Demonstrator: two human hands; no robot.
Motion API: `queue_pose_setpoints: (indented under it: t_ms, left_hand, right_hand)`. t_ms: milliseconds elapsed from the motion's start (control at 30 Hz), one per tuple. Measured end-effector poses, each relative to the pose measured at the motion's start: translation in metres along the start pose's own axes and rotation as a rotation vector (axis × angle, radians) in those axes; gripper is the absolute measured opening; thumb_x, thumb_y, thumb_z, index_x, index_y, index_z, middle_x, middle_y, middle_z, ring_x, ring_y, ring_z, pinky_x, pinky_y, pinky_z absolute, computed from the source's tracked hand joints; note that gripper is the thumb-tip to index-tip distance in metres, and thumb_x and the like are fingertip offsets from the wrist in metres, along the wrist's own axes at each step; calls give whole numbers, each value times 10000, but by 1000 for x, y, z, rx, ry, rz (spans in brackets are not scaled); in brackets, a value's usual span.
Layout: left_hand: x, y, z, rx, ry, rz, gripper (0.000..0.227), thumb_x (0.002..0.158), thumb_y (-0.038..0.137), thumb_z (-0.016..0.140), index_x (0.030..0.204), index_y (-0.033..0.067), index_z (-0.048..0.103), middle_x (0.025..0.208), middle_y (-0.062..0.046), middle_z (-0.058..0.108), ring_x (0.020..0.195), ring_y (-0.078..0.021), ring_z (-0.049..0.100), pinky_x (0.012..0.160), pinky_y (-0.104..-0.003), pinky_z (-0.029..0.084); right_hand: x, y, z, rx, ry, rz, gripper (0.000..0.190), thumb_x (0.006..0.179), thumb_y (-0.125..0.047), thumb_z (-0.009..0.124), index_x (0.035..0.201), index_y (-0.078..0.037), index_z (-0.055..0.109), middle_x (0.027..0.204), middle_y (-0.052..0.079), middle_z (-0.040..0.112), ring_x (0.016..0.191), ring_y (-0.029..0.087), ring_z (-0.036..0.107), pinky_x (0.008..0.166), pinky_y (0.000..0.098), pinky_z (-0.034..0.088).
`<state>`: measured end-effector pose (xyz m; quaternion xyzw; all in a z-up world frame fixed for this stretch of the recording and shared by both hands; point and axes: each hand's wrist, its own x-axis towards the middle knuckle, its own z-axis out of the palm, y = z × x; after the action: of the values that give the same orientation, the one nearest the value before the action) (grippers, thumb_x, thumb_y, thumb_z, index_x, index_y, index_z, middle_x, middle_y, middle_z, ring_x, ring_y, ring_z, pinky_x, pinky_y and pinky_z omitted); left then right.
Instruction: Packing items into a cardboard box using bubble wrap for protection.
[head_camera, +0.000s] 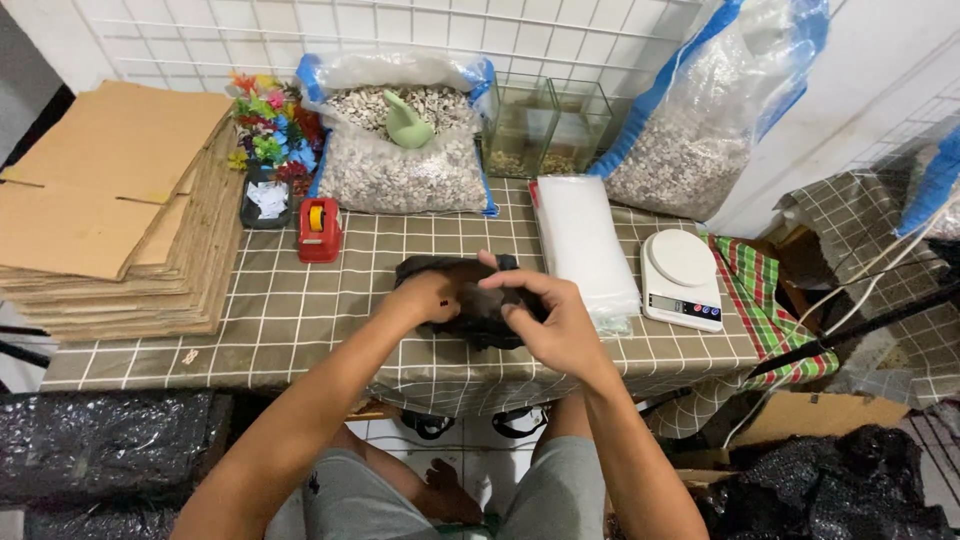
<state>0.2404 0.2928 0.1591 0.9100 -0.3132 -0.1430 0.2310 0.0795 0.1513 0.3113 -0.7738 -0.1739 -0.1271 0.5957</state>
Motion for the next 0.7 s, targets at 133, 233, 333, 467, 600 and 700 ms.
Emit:
queue_pose_setpoints:
  t_ms: [133, 233, 333, 467, 600, 700]
  left_hand:
    - [6, -27, 34, 142, 49, 15, 562, 776, 355, 709, 1244, 45, 687, 1163, -193, 743, 1141, -407, 679, 945, -524, 557]
    - [70, -77, 92, 449, 126, -60, 532, 661, 587, 724, 1029, 207, 778, 956, -26, 773, 960, -271, 749, 770, -398, 602]
    - [62, -54, 65, 530, 136, -79, 506, 724, 556, 675, 1024, 168, 798, 936, -59, 770, 934, -283, 751, 745, -425, 604]
    - [20, -11, 19, 497, -182, -219, 578, 781, 392, 692, 1223, 22, 728, 1151, -176, 750, 1097, -377, 697, 875, -474, 585]
    - [-13, 35, -18, 447, -372, -368, 682, 814, 430, 740, 1344, 10, 654, 1220, -174, 731, 1150, -323, 691, 898, -441, 596]
    - [-6, 5, 11, 420, -182, -235, 501, 630, 330, 850, 1028, 34, 783, 924, -167, 771, 850, -374, 743, 592, -522, 594]
  right_hand:
    - [-11, -2, 1, 39, -17, -22, 371, 769, 113, 619, 1089, 6, 772, 1203, 244, 737, 1139, 211, 599, 1030, 445, 484]
    - [-15, 1, -1, 49, -17, -40, 363, 779, 137, 602, 1075, 13, 773, 1228, 249, 727, 1173, 261, 627, 1030, 468, 491]
    - [-13, 3, -5, -131, 6, -49, 369, 783, 92, 604, 1067, -53, 791, 1051, 196, 779, 903, 175, 693, 794, 362, 574]
    - [-1, 51, -1, -930, -151, 154, 284, 870, -112, 600, 1033, -228, 802, 1258, 112, 714, 932, 413, 732, 768, 514, 598]
    - [18, 128, 17, -1244, -253, 239, 252, 778, -376, 737, 991, -258, 798, 1389, 36, 625, 746, 416, 741, 681, 522, 620]
    - [6, 120, 32, -1280, -310, 222, 752, 630, -297, 922, 1285, -91, 617, 1478, 255, 431, 844, 454, 733, 744, 569, 634]
